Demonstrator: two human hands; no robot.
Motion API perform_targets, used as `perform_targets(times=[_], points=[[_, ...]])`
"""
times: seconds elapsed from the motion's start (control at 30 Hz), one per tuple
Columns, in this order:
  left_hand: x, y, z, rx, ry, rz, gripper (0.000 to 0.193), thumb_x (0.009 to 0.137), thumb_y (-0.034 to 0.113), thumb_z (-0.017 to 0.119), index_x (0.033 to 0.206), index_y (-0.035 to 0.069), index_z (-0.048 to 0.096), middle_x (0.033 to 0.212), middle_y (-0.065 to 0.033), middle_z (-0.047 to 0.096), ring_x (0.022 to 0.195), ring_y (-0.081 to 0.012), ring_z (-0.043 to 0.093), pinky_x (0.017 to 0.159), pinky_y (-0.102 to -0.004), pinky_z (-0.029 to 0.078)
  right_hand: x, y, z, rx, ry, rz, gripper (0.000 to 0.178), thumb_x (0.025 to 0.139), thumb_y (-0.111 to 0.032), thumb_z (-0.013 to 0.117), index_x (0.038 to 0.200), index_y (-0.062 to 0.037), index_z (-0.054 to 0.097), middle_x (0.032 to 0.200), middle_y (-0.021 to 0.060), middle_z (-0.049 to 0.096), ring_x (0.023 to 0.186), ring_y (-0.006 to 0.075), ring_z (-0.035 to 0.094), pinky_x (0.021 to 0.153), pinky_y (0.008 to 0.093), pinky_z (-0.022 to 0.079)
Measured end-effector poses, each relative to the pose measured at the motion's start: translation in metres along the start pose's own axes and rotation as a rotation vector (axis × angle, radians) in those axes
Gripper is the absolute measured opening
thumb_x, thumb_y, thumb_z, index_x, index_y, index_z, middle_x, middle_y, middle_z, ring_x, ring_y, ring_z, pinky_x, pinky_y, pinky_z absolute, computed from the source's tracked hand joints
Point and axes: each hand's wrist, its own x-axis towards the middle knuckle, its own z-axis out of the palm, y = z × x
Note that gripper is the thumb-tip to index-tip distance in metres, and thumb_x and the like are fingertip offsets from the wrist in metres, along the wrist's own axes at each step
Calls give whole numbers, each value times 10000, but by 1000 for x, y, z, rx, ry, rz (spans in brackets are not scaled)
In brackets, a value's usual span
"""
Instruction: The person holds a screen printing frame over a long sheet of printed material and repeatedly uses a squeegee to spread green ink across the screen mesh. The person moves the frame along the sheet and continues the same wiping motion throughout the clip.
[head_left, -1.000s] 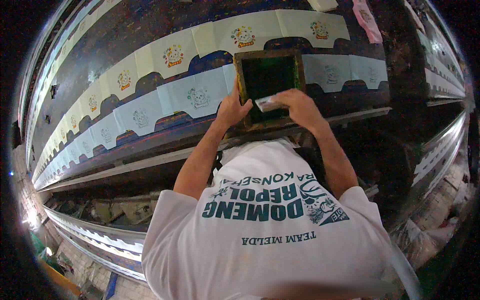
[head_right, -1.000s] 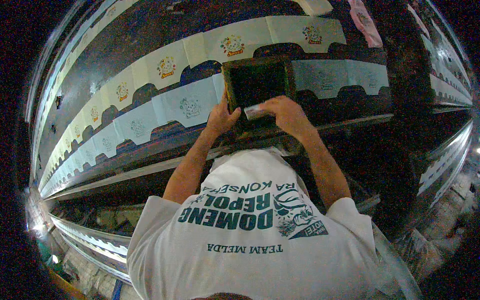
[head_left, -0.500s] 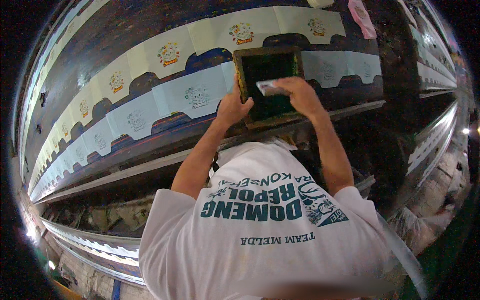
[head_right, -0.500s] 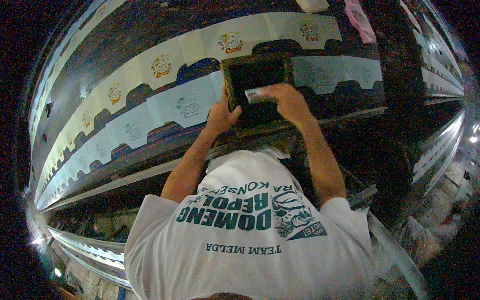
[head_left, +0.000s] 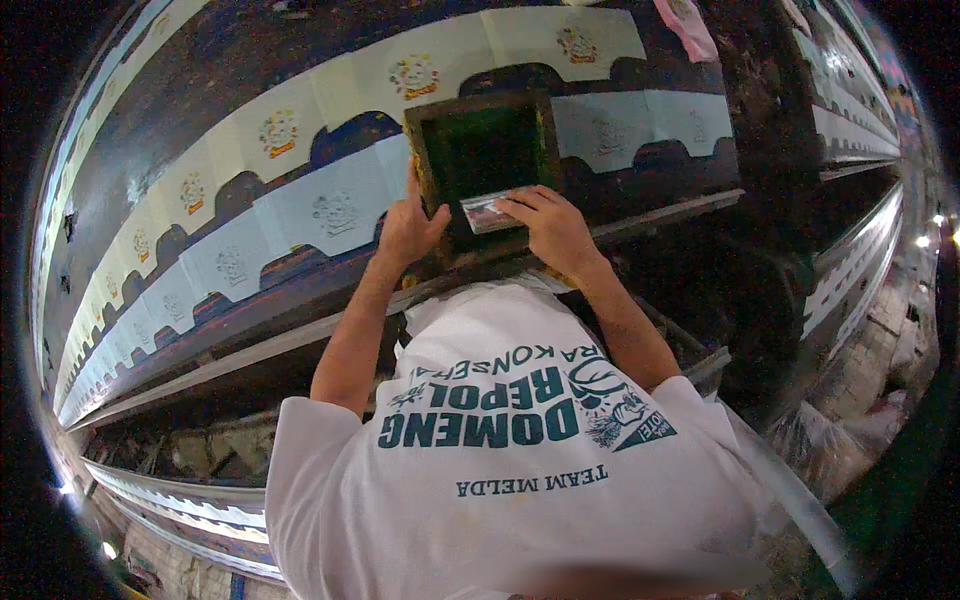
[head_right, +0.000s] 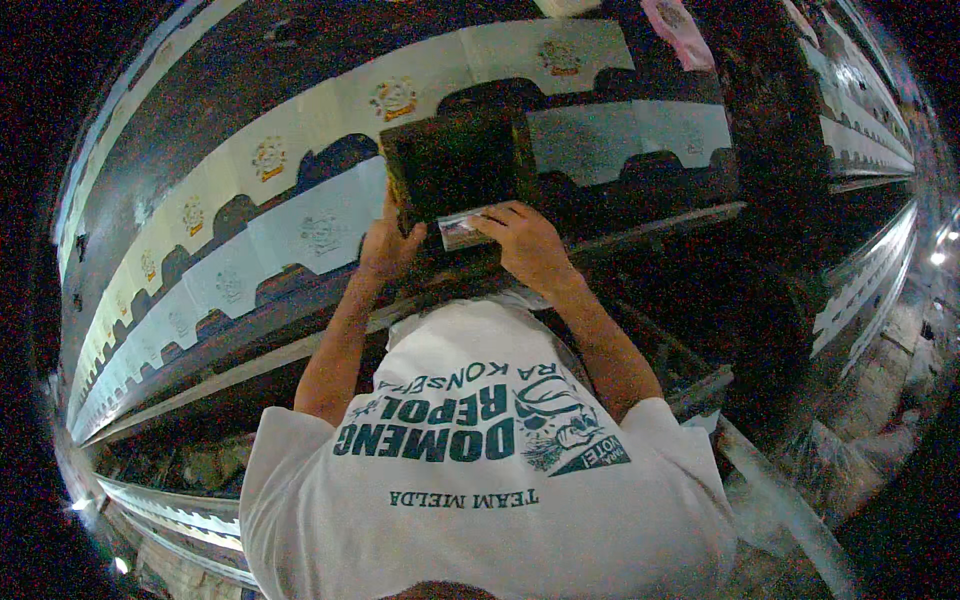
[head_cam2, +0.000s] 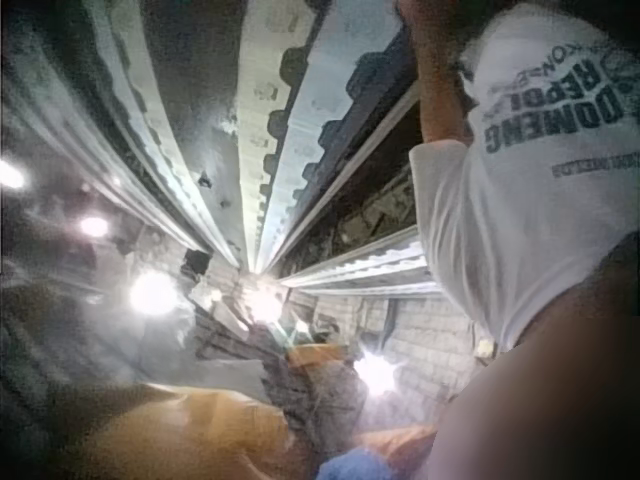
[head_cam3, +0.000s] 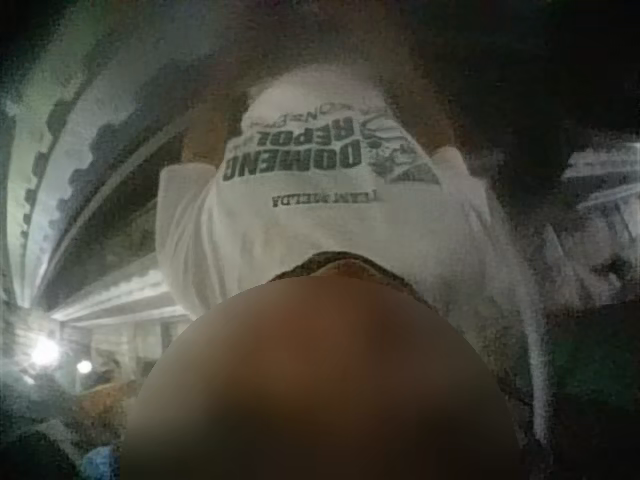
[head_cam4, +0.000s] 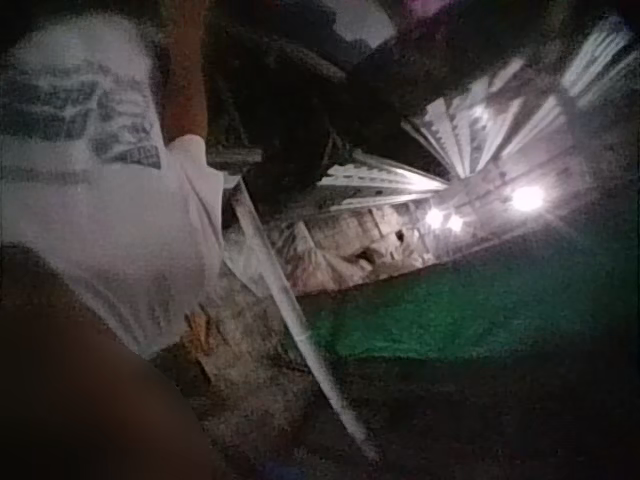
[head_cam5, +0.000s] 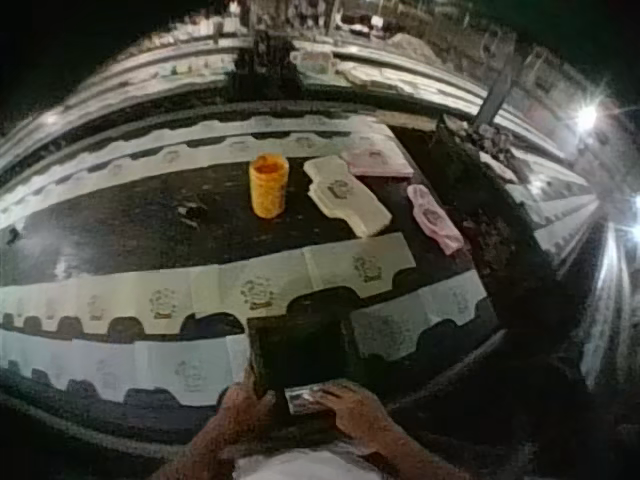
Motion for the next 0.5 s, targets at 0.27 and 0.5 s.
perform_targets(times=[0.27,0.5], points=[[49,89,70,-89,19,43,1091,927,240,788,1717,-15,80,963,-313,771,765,-517,738,695,-577,607,-43,98,-63,-65,43,-44,572,817,53,658,1342,-153,751,1357,91,720,1267,334,643,1147,451,514],[88,139,142,-6,-2,10,1071,939,249,784,1717,-5,94,993,-305,776,781,-519,746,735,-566,620,-72,187,-94,-60,10,-8,554,838,3,666,1362,-165,737,1394,107,698,1313,342,625,1194,463,480]])
